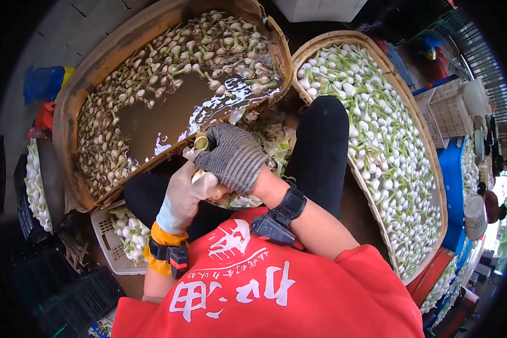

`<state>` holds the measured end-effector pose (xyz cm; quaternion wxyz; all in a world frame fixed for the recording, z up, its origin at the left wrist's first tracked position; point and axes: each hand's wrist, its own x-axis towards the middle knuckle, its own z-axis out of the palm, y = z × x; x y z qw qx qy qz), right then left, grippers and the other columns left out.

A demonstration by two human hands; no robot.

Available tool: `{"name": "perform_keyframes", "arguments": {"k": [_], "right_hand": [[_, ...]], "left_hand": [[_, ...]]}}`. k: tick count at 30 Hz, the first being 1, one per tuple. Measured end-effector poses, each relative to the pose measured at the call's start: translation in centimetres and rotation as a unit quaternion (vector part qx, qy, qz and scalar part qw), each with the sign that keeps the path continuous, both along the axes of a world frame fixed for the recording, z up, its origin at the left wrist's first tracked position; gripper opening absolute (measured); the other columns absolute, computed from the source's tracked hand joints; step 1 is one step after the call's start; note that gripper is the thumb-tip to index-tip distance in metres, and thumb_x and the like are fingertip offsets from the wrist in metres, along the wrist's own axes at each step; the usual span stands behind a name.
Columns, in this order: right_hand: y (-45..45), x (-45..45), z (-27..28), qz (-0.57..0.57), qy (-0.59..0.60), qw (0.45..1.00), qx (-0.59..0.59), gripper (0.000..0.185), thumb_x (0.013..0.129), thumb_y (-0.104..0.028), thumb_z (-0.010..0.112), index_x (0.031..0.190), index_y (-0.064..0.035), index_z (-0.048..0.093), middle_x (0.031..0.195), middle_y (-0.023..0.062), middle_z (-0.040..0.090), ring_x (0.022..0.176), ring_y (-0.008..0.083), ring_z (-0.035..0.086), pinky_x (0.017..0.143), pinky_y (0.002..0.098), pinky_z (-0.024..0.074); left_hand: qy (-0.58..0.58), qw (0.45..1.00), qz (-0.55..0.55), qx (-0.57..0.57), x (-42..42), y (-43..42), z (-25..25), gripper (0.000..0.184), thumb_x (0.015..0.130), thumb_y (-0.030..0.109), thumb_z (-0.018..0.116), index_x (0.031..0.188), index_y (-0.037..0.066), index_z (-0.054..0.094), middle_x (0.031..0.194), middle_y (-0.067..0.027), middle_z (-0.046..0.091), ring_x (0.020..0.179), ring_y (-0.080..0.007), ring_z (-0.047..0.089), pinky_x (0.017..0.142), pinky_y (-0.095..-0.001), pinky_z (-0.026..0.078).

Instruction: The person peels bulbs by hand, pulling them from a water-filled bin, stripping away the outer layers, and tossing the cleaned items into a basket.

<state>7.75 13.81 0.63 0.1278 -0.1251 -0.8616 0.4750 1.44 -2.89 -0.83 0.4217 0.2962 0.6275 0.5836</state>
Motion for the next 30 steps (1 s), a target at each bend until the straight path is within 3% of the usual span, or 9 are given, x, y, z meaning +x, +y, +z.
{"name": "perform_keyframes", "arguments": {"k": [11, 12, 17, 18, 19, 21, 26, 29, 30], "right_hand": [[1.0, 1.0, 1.2, 0.034, -0.014, 0.998, 0.050, 0.037, 0.076, -0.036, 0.076, 0.084, -0.0031, 0.061, 0.080, 0.0137, 0.061, 0.073, 0.0298, 0.059, 0.068, 0.0390, 0.0473], [1.3, 1.2, 2.0, 0.072, -0.022, 0.997, 0.019, 0.037, 0.075, -0.037, 0.074, 0.083, -0.0032, 0.062, 0.078, 0.0149, 0.062, 0.072, 0.0323, 0.060, 0.067, 0.0403, 0.0484], [2.0, 2.0, 1.5, 0.127, 0.052, 0.973, -0.187, 0.029, 0.083, -0.034, 0.067, 0.090, -0.0059, 0.065, 0.082, 0.0102, 0.064, 0.078, 0.0287, 0.062, 0.071, 0.0386, 0.0500], [2.9, 1.9, -0.4, 0.139, 0.245, 0.945, 0.168, 0.027, 0.086, -0.028, 0.067, 0.102, -0.0065, 0.066, 0.088, 0.0101, 0.063, 0.083, 0.0276, 0.063, 0.076, 0.0358, 0.0496], [3.2, 2.0, -0.3, 0.143, 0.246, 0.944, 0.168, 0.027, 0.086, -0.028, 0.067, 0.102, -0.0065, 0.066, 0.088, 0.0101, 0.063, 0.083, 0.0276, 0.063, 0.076, 0.0358, 0.0496], [3.2, 2.3, 0.5, 0.077, 0.120, 0.977, 0.161, 0.025, 0.088, -0.028, 0.066, 0.101, -0.0066, 0.068, 0.089, 0.0087, 0.064, 0.085, 0.0280, 0.064, 0.077, 0.0357, 0.0498], [2.3, 2.7, 2.3, 0.090, -0.122, 0.986, -0.072, 0.029, 0.089, -0.031, 0.067, 0.084, -0.0020, 0.064, 0.082, 0.0093, 0.062, 0.076, 0.0197, 0.059, 0.072, 0.0325, 0.0470], [2.1, 2.5, 0.7, 0.046, -0.007, 0.979, -0.200, 0.030, 0.085, -0.031, 0.070, 0.084, -0.0016, 0.064, 0.071, 0.0093, 0.061, 0.067, 0.0247, 0.060, 0.066, 0.0370, 0.0490], [2.6, 1.9, 0.3, 0.054, 0.111, 0.992, -0.034, 0.028, 0.088, -0.028, 0.068, 0.083, -0.0007, 0.063, 0.071, 0.0073, 0.061, 0.066, 0.0162, 0.060, 0.063, 0.0323, 0.0491]], "left_hand": [[0.292, 0.955, 0.034, -0.029, 0.0, 0.4, 1.4, 0.028, 0.100, 0.020, 0.049, 0.103, -0.004, 0.063, 0.089, -0.0075, 0.063, 0.079, -0.0156, 0.058, 0.073, -0.0282, 0.048], [-0.011, 0.991, 0.123, -0.046, 0.9, 0.6, 2.2, 0.026, 0.100, 0.019, 0.050, 0.104, -0.003, 0.065, 0.088, -0.0036, 0.064, 0.078, -0.0095, 0.057, 0.072, -0.0246, 0.048], [-0.059, 0.984, 0.162, -0.051, 0.1, -0.7, 0.9, 0.033, 0.101, 0.028, 0.051, 0.112, -0.002, 0.062, 0.097, -0.0059, 0.066, 0.080, -0.0109, 0.063, 0.070, -0.0230, 0.051], [-0.126, 0.984, 0.130, 0.000, 0.1, -0.7, 2.4, 0.044, 0.098, 0.036, 0.054, 0.121, -0.002, 0.056, 0.104, -0.0073, 0.065, 0.086, -0.0133, 0.064, 0.073, -0.0248, 0.052], [-0.190, 0.976, 0.096, 0.051, 0.1, -0.8, 3.2, 0.057, 0.096, 0.044, 0.057, 0.129, -0.002, 0.050, 0.112, -0.0088, 0.063, 0.091, -0.0158, 0.066, 0.076, -0.0265, 0.054], [-0.209, 0.965, 0.149, 0.064, 1.0, 0.1, 3.1, 0.088, 0.080, 0.049, 0.075, 0.142, 0.000, 0.036, 0.128, -0.0116, 0.053, 0.108, -0.0199, 0.060, 0.088, -0.0302, 0.052], [-0.017, 0.982, 0.188, 0.014, 1.0, -0.2, 3.4, 0.076, 0.075, 0.022, 0.078, 0.140, 0.003, 0.042, 0.115, -0.0064, 0.056, 0.096, -0.0145, 0.058, 0.085, -0.0260, 0.049], [-0.032, 0.987, 0.148, 0.045, 0.5, -0.7, 3.1, 0.075, 0.074, 0.023, 0.075, 0.139, 0.002, 0.043, 0.113, -0.0095, 0.059, 0.098, -0.0164, 0.060, 0.086, -0.0281, 0.050], [-0.142, 0.980, 0.111, 0.088, 0.5, -0.7, 3.4, 0.077, 0.073, 0.025, 0.075, 0.139, 0.001, 0.042, 0.116, -0.0131, 0.060, 0.101, -0.0198, 0.061, 0.088, -0.0309, 0.050]]}}
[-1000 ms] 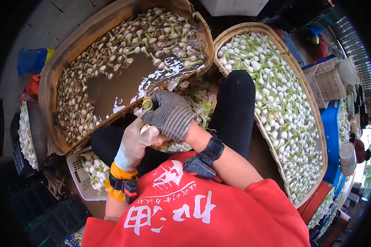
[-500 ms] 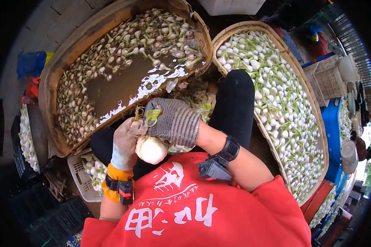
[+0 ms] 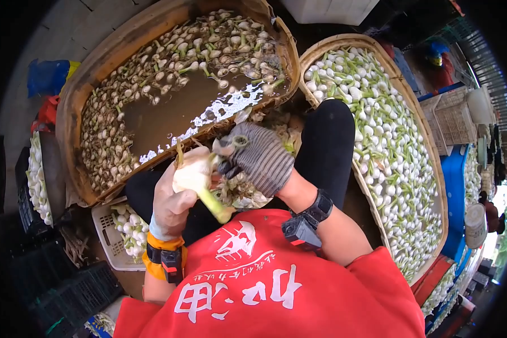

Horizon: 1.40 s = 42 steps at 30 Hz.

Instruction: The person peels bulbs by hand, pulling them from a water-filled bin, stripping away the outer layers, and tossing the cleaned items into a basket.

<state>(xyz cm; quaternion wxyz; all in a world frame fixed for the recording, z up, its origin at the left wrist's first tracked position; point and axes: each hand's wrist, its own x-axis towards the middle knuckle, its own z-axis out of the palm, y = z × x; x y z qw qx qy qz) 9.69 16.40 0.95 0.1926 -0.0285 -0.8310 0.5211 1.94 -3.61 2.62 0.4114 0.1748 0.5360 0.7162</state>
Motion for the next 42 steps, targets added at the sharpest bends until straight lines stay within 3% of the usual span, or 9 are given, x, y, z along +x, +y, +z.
{"name": "perform_keyframes", "arguments": {"k": [3, 5, 9, 15, 18, 27, 30, 36, 42], "right_hand": [[1.3, -0.5, 0.7, -0.086, -0.045, 0.857, -0.507, 0.027, 0.094, -0.025, 0.063, 0.082, -0.0007, 0.063, 0.073, 0.0052, 0.062, 0.065, 0.0101, 0.060, 0.061, 0.0266, 0.0490], [3.2, -0.6, 0.4, -0.115, -0.062, 0.863, -0.488, 0.024, 0.093, -0.022, 0.064, 0.085, -0.0002, 0.062, 0.073, 0.0048, 0.062, 0.066, 0.0097, 0.061, 0.062, 0.0257, 0.0500], [2.1, 0.2, -3.7, -0.067, -0.182, 0.919, 0.344, 0.033, 0.079, -0.024, 0.074, 0.108, -0.0093, 0.067, 0.086, 0.0119, 0.068, 0.084, 0.0311, 0.065, 0.077, 0.0382, 0.0518], [-1.3, -0.4, 2.0, 0.184, -0.249, 0.926, -0.214, 0.033, 0.087, -0.038, 0.065, 0.096, -0.0065, 0.070, 0.088, 0.0127, 0.068, 0.079, 0.0315, 0.064, 0.073, 0.0416, 0.0514], [-2.3, -0.7, -0.8, 0.076, -0.089, 0.979, 0.169, 0.035, 0.086, -0.042, 0.063, 0.095, -0.0080, 0.068, 0.087, 0.0126, 0.068, 0.076, 0.0321, 0.065, 0.069, 0.0424, 0.0513], [-1.4, 0.8, 1.3, 0.084, -0.111, 0.974, 0.178, 0.030, 0.085, -0.041, 0.063, 0.090, -0.0112, 0.069, 0.079, 0.0083, 0.066, 0.073, 0.0306, 0.064, 0.067, 0.0424, 0.0506], [-0.8, 0.3, 3.8, 0.061, -0.164, 0.972, -0.154, 0.019, 0.089, -0.026, 0.064, 0.090, -0.0085, 0.072, 0.077, 0.0064, 0.067, 0.069, 0.0229, 0.065, 0.063, 0.0327, 0.0501], [4.1, -5.7, -3.7, -0.122, -0.032, 0.972, 0.198, 0.023, 0.088, -0.029, 0.069, 0.086, -0.0059, 0.073, 0.075, 0.0080, 0.070, 0.065, 0.0279, 0.067, 0.062, 0.0343, 0.0520], [0.8, -1.1, -2.0, -0.049, -0.241, 0.936, 0.250, 0.073, 0.065, -0.048, 0.082, 0.123, -0.0077, 0.060, 0.109, 0.0156, 0.062, 0.099, 0.0347, 0.061, 0.087, 0.0417, 0.0490]], "left_hand": [[-0.245, 0.948, -0.101, 0.176, -0.3, -1.1, -0.8, 0.086, 0.072, 0.028, 0.074, 0.145, 0.002, 0.034, 0.125, -0.0245, 0.058, 0.112, -0.0377, 0.060, 0.099, -0.0452, 0.048], [-0.300, 0.913, -0.096, 0.260, -0.3, -1.6, -1.2, 0.085, 0.074, 0.023, 0.073, 0.146, 0.005, 0.032, 0.133, -0.0264, 0.051, 0.119, -0.0406, 0.055, 0.101, -0.0474, 0.047], [-0.247, 0.917, 0.027, 0.313, -0.3, -0.5, -1.5, 0.077, 0.079, 0.012, 0.070, 0.146, 0.006, 0.032, 0.142, -0.0181, 0.044, 0.134, -0.0383, 0.041, 0.114, -0.0492, 0.033], [-0.029, 0.964, 0.120, 0.235, -0.9, 1.4, -2.5, 0.074, 0.079, 0.018, 0.071, 0.143, 0.004, 0.037, 0.140, -0.0125, 0.046, 0.128, -0.0286, 0.047, 0.108, -0.0407, 0.039], [0.133, 0.984, 0.090, 0.076, -1.7, 1.4, -1.7, 0.078, 0.079, 0.027, 0.072, 0.143, 0.000, 0.036, 0.134, -0.0118, 0.050, 0.120, -0.0213, 0.052, 0.103, -0.0334, 0.041], [0.150, 0.986, 0.013, -0.077, -1.2, 0.1, -0.6, 0.073, 0.078, 0.038, 0.075, 0.134, 0.000, 0.050, 0.116, -0.0074, 0.060, 0.098, -0.0141, 0.059, 0.088, -0.0260, 0.048], [0.034, 0.998, -0.032, -0.051, -0.8, -0.5, -0.5, 0.074, 0.079, 0.036, 0.074, 0.133, -0.006, 0.048, 0.115, -0.0092, 0.063, 0.101, -0.0161, 0.060, 0.089, -0.0279, 0.048], [-0.186, 0.953, -0.089, 0.222, -0.7, 0.4, -0.6, 0.091, 0.072, 0.025, 0.080, 0.143, -0.003, 0.032, 0.130, -0.0234, 0.055, 0.108, -0.0341, 0.065, 0.092, -0.0410, 0.054], [-0.085, 0.994, 0.055, 0.048, -1.7, -1.5, -2.0, 0.069, 0.090, 0.042, 0.064, 0.139, -0.001, 0.040, 0.106, -0.0151, 0.066, 0.084, -0.0199, 0.068, 0.076, -0.0317, 0.055]]}}
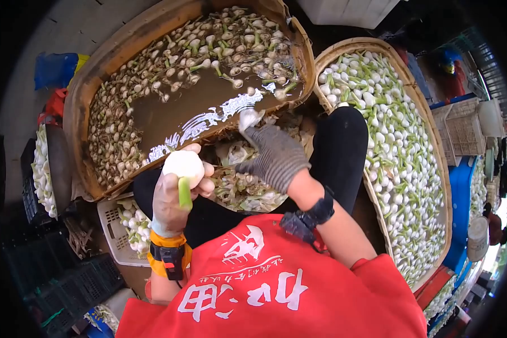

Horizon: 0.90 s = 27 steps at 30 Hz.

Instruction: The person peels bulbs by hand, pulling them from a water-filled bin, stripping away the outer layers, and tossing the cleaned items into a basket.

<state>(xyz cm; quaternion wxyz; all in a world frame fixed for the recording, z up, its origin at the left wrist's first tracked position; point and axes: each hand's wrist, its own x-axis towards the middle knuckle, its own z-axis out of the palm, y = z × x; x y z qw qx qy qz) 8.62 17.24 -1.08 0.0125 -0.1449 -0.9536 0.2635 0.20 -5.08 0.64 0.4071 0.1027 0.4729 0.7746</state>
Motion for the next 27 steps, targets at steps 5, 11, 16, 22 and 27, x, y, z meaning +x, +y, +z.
{"name": "perform_keyframes", "arguments": {"k": [5, 11, 16, 22, 27], "right_hand": [[-2.0, 0.4, -0.1, -0.017, 0.209, 0.964, -0.163, 0.048, 0.071, -0.033, 0.083, 0.104, -0.0042, 0.062, 0.093, 0.0106, 0.061, 0.085, 0.0264, 0.061, 0.078, 0.0364, 0.0498], [10.6, 2.5, 2.3, -0.290, 0.334, 0.877, 0.186, 0.020, 0.082, -0.016, 0.077, 0.086, -0.0032, 0.062, 0.083, 0.0076, 0.061, 0.075, 0.0185, 0.058, 0.070, 0.0316, 0.0485], [17.2, 4.8, 3.0, -0.403, 0.286, 0.866, 0.083, 0.023, 0.083, -0.019, 0.077, 0.089, -0.0006, 0.065, 0.084, 0.0068, 0.061, 0.076, 0.0166, 0.056, 0.071, 0.0303, 0.0467], [6.7, -0.4, -1.9, 0.124, -0.151, 0.973, -0.124, 0.053, 0.083, -0.058, 0.062, 0.102, -0.0097, 0.071, 0.106, 0.0113, 0.066, 0.099, 0.0317, 0.063, 0.079, 0.0405, 0.0516], [4.3, -1.8, -4.6, -0.028, -0.258, 0.961, -0.098, 0.047, 0.093, -0.049, 0.054, 0.088, -0.0047, 0.067, 0.090, 0.0155, 0.065, 0.085, 0.0341, 0.064, 0.071, 0.0450, 0.0500]], "left_hand": [[0.198, 0.954, -0.050, -0.221, -0.1, 3.0, -1.8, 0.058, 0.100, 0.051, 0.042, 0.120, -0.002, 0.053, 0.090, -0.0098, 0.066, 0.079, -0.0159, 0.066, 0.070, -0.0269, 0.054], [0.322, 0.880, -0.173, -0.302, -3.0, 2.7, -5.0, 0.046, 0.101, 0.036, 0.049, 0.117, -0.005, 0.060, 0.099, -0.0089, 0.067, 0.086, -0.0148, 0.064, 0.079, -0.0284, 0.052], [0.410, 0.833, -0.136, -0.346, -8.1, 5.8, -6.3, 0.038, 0.096, 0.037, 0.049, 0.088, 0.003, 0.064, 0.081, -0.0168, 0.061, 0.077, -0.0305, 0.061, 0.073, -0.0385, 0.048], [0.612, 0.536, -0.266, -0.517, -17.1, 19.6, -10.1, 0.039, 0.092, 0.039, 0.055, 0.081, 0.005, 0.069, 0.087, -0.0198, 0.067, 0.086, -0.0387, 0.063, 0.079, -0.0456, 0.050], [0.599, 0.529, -0.336, -0.499, -20.8, 27.8, -18.3, 0.045, 0.083, 0.036, 0.063, 0.120, 0.010, 0.062, 0.117, -0.0160, 0.065, 0.108, -0.0339, 0.062, 0.091, -0.0441, 0.051]]}}
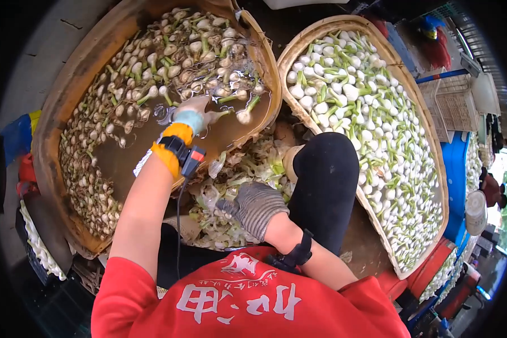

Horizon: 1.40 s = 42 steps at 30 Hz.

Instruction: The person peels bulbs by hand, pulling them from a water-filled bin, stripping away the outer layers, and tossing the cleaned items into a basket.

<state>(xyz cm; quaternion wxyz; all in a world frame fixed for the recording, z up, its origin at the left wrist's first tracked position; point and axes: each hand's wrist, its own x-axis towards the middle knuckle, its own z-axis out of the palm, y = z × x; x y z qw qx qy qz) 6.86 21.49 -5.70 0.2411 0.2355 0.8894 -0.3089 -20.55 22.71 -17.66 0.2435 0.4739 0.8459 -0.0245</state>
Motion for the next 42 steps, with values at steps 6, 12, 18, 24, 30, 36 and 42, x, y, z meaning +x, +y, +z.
{"name": "perform_keyframes", "arguments": {"k": [6, 12, 18, 24, 30, 36, 42], "right_hand": [[1.6, 1.1, -0.7, -0.085, 0.271, 0.958, 0.038, 0.019, 0.082, -0.023, 0.069, 0.087, -0.0043, 0.066, 0.087, 0.0119, 0.064, 0.082, 0.0315, 0.062, 0.072, 0.0401, 0.0509], [1.3, -0.4, 0.6, -0.203, 0.421, 0.879, -0.097, 0.020, 0.083, -0.016, 0.068, 0.102, -0.0090, 0.070, 0.092, 0.0097, 0.066, 0.089, 0.0273, 0.063, 0.080, 0.0381, 0.0503], [-1.3, -1.6, 5.1, -0.182, 0.444, 0.872, -0.097, 0.030, 0.078, -0.011, 0.074, 0.107, -0.0084, 0.070, 0.100, 0.0074, 0.067, 0.089, 0.0210, 0.066, 0.079, 0.0307, 0.0525], [-3.0, -0.5, 7.1, 0.007, 0.453, 0.891, -0.019, 0.031, 0.079, -0.012, 0.067, 0.110, -0.0105, 0.066, 0.096, 0.0103, 0.067, 0.085, 0.0303, 0.063, 0.077, 0.0389, 0.0511], [-5.3, 0.5, 7.5, -0.077, 0.448, 0.888, -0.069, 0.032, 0.078, -0.012, 0.069, 0.109, -0.0067, 0.064, 0.096, 0.0114, 0.067, 0.086, 0.0248, 0.065, 0.078, 0.0345, 0.0519], [-5.3, 1.2, 8.3, -0.151, 0.365, 0.841, -0.370, 0.034, 0.081, -0.011, 0.072, 0.110, 0.0007, 0.059, 0.097, 0.0053, 0.065, 0.087, 0.0116, 0.063, 0.079, 0.0257, 0.0525], [1.8, -2.2, 8.0, -0.301, 0.593, 0.745, 0.053, 0.024, 0.083, -0.002, 0.066, 0.106, 0.0015, 0.061, 0.097, 0.0107, 0.068, 0.084, 0.0184, 0.065, 0.078, 0.0294, 0.0530]], "left_hand": [[-0.543, 0.824, 0.162, 0.005, 0.4, -1.8, -8.8, 0.030, 0.093, 0.022, 0.058, 0.115, 0.002, 0.057, 0.103, -0.0185, 0.064, 0.088, -0.0259, 0.065, 0.075, -0.0364, 0.055], [-0.805, 0.380, 0.355, 0.287, 9.4, -10.8, 8.8, 0.062, 0.096, 0.060, 0.042, 0.117, 0.004, 0.053, 0.100, -0.0070, 0.059, 0.076, -0.0115, 0.054, 0.064, -0.0236, 0.045], [-0.745, 0.328, 0.415, 0.405, 16.9, -16.4, 14.6, 0.049, 0.097, 0.052, 0.050, 0.111, 0.004, 0.053, 0.099, -0.0015, 0.053, 0.083, -0.0151, 0.052, 0.072, -0.0266, 0.043], [-0.565, 0.518, 0.458, 0.451, 19.9, -18.0, 15.9, 0.035, 0.100, 0.040, 0.052, 0.092, 0.006, 0.050, 0.081, -0.0002, 0.047, 0.070, -0.0098, 0.051, 0.059, -0.0234, 0.044], [-0.435, 0.643, 0.442, 0.449, 21.1, -19.1, 18.8, 0.032, 0.102, 0.035, 0.048, 0.091, 0.004, 0.050, 0.077, -0.0007, 0.048, 0.064, -0.0081, 0.050, 0.056, -0.0216, 0.045], [-0.602, 0.598, 0.345, 0.402, 20.5, -22.2, 19.3, 0.049, 0.104, 0.047, 0.030, 0.099, 0.005, 0.053, 0.079, -0.0039, 0.056, 0.058, -0.0105, 0.054, 0.051, -0.0205, 0.043], [-0.621, 0.561, 0.383, 0.391, 22.3, -23.4, 20.9, 0.053, 0.100, 0.053, 0.038, 0.105, 0.004, 0.057, 0.087, -0.0061, 0.060, 0.060, -0.0099, 0.051, 0.047, -0.0202, 0.034]]}}
